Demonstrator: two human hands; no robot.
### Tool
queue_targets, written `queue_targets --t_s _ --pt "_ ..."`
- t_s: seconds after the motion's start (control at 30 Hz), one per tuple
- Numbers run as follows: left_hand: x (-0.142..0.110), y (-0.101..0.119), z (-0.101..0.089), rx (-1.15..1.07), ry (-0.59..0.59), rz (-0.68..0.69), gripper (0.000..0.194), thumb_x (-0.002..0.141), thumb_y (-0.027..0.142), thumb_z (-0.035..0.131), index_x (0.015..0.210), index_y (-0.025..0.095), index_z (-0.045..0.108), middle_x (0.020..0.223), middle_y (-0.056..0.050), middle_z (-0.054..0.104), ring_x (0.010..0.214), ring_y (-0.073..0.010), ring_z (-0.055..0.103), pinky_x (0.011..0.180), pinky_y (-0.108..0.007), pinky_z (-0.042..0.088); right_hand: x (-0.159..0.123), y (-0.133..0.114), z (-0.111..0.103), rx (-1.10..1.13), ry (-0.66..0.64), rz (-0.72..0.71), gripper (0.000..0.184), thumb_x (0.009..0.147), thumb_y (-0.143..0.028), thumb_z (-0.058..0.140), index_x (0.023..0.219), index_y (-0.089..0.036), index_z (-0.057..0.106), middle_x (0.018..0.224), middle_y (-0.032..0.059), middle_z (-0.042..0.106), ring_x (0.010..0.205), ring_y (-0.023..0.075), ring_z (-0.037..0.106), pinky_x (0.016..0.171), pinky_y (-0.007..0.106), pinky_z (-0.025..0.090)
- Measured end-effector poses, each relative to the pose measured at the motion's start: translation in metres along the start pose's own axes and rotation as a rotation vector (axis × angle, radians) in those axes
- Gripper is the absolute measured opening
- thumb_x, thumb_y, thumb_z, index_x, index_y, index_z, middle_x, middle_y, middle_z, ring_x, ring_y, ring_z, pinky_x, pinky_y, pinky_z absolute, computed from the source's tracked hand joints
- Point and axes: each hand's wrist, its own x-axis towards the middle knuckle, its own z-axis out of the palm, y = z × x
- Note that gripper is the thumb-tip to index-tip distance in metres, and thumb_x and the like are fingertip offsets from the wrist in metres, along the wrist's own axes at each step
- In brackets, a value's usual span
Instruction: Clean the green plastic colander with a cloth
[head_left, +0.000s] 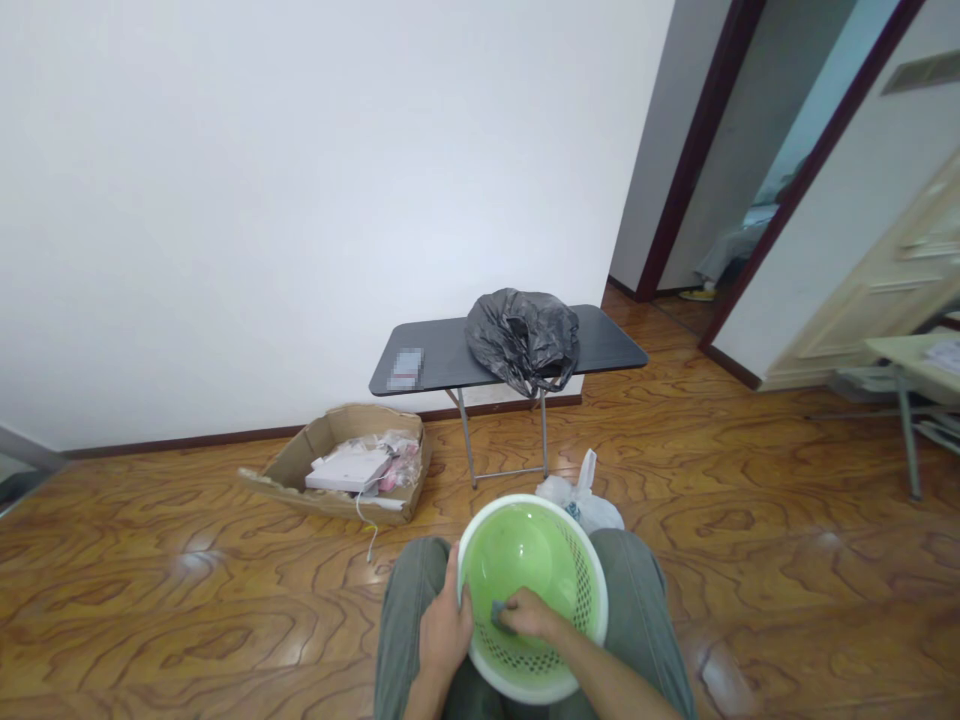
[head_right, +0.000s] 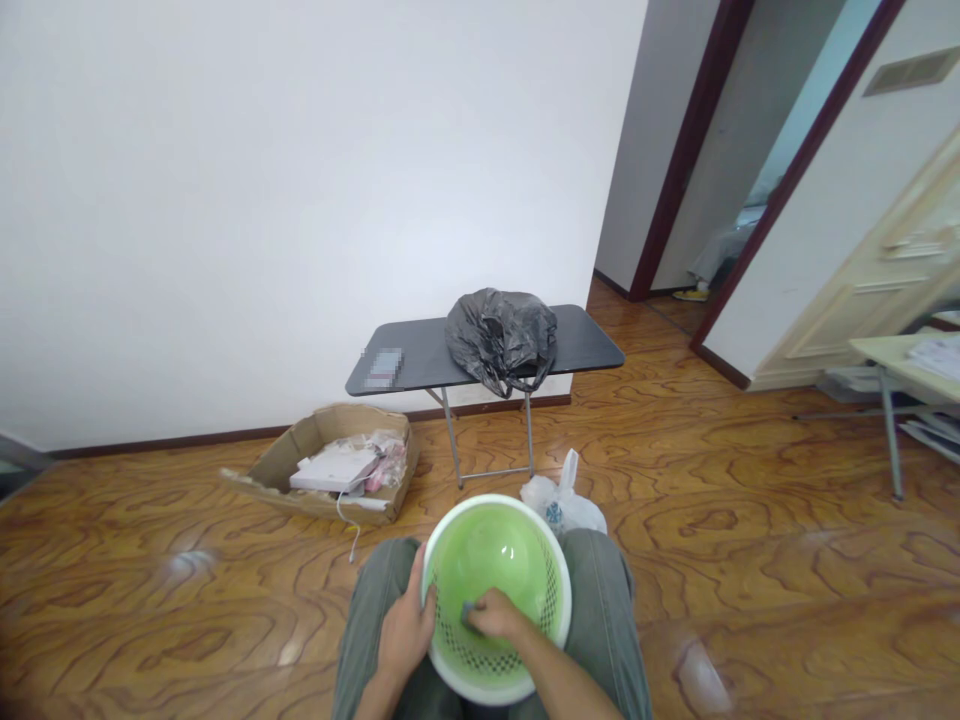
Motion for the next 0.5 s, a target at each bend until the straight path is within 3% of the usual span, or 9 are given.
queue_targets --t_s 0.2,0.27,0.4,0.5 --pt "-0.001 0.001 -0.001 0.023 -0.007 -0.014 0.065 0.106 0.036 0.028 0.167 0.02 0.015 0.108 -0.011 0.081 0.097 -0.0255 0.079 0.084 -0.028 0.051 -0.002 0.02 0.002 -0.312 0.192 0.156 0.033 0.075 -0.017 0.065 0.103 -0.013 0.08 0.108 0.0172 0.08 0.103 0.0316 0.074 0.09 0.038 0.054" --pt "-0.001 0.001 -0.001 0.016 -0.003 -0.015 0.064 0.106 0.036 0.028 0.167 0.02 0.016 0.108 -0.011 0.082 0.097 -0.0254 0.079 0.085 -0.028 0.052 -0.001 0.022 0.002 -0.312 0.191 0.156 0.03 0.073 -0.017 0.066 0.099 -0.014 0.081 0.104 0.0153 0.081 0.101 0.0302 0.074 0.088 0.037 0.054" --pt "-0.001 0.0 0.0 0.015 0.001 -0.015 0.064 0.106 0.037 0.029 0.166 0.02 0.018 0.105 -0.01 0.082 0.097 -0.0262 0.079 0.084 -0.028 0.052 0.004 0.011 0.002 -0.111 0.06 0.024 0.018 0.076 -0.019 0.062 0.076 -0.017 0.08 0.076 0.004 0.077 0.075 0.0196 0.069 0.073 0.031 0.053" --pt "-0.001 -0.001 0.0 0.011 0.006 -0.005 0.065 0.105 0.036 0.029 0.167 0.02 0.017 0.104 -0.01 0.082 0.097 -0.0252 0.079 0.083 -0.027 0.051 0.003 0.006 0.001 -0.07 0.032 0.024 0.02 0.079 -0.02 0.061 0.077 -0.016 0.08 0.077 0.0044 0.077 0.075 0.0194 0.069 0.073 0.03 0.053"
